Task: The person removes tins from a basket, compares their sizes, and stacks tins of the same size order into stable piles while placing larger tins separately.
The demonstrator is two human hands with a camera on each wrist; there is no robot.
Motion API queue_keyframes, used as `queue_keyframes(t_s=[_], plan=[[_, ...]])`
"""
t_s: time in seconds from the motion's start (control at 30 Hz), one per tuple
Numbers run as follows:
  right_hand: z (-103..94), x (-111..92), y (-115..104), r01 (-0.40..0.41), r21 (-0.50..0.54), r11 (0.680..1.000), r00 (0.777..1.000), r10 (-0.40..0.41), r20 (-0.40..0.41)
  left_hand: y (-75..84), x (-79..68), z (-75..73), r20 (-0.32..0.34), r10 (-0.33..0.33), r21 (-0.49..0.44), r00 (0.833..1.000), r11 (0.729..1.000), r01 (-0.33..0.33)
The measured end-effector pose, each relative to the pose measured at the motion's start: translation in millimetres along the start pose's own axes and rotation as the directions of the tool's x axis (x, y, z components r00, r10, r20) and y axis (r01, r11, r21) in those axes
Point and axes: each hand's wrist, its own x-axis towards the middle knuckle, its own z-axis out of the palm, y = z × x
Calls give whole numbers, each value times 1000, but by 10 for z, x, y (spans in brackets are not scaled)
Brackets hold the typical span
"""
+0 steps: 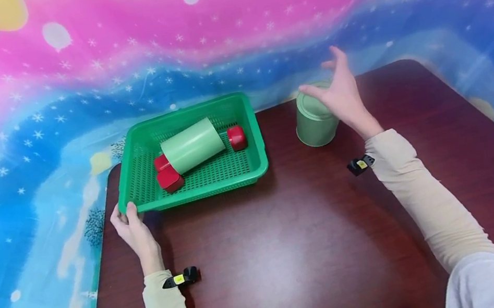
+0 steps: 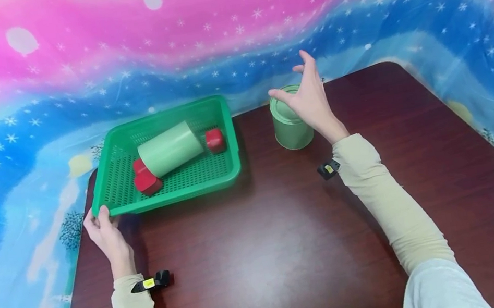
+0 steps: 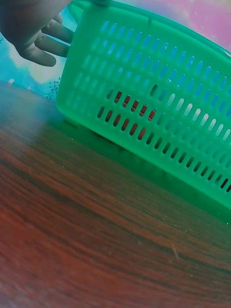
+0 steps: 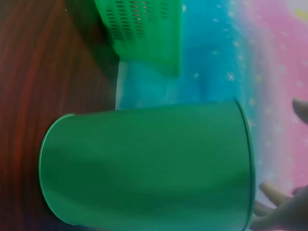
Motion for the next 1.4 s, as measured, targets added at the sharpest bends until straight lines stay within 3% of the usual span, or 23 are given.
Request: queue_keyframes(t_s=[0.2, 0.5, 1.17, 1.4], plan=[[-18, 22, 93, -5, -88, 996, 999, 9, 40, 20, 17, -20, -3, 2, 6, 1000, 1000, -1], [28, 22, -42, 41, -64, 997, 999, -39, 25, 50, 36, -24, -9, -9, 1, 1000, 1000, 9], [350, 41, -381, 111, -27, 993, 984, -106, 143, 10, 34, -12, 22, 9, 14, 1000, 1000, -10], [467, 46, -370, 180, -40, 983, 967, -169, 191, 0, 22, -12, 23, 5, 12, 1000, 1000, -6]])
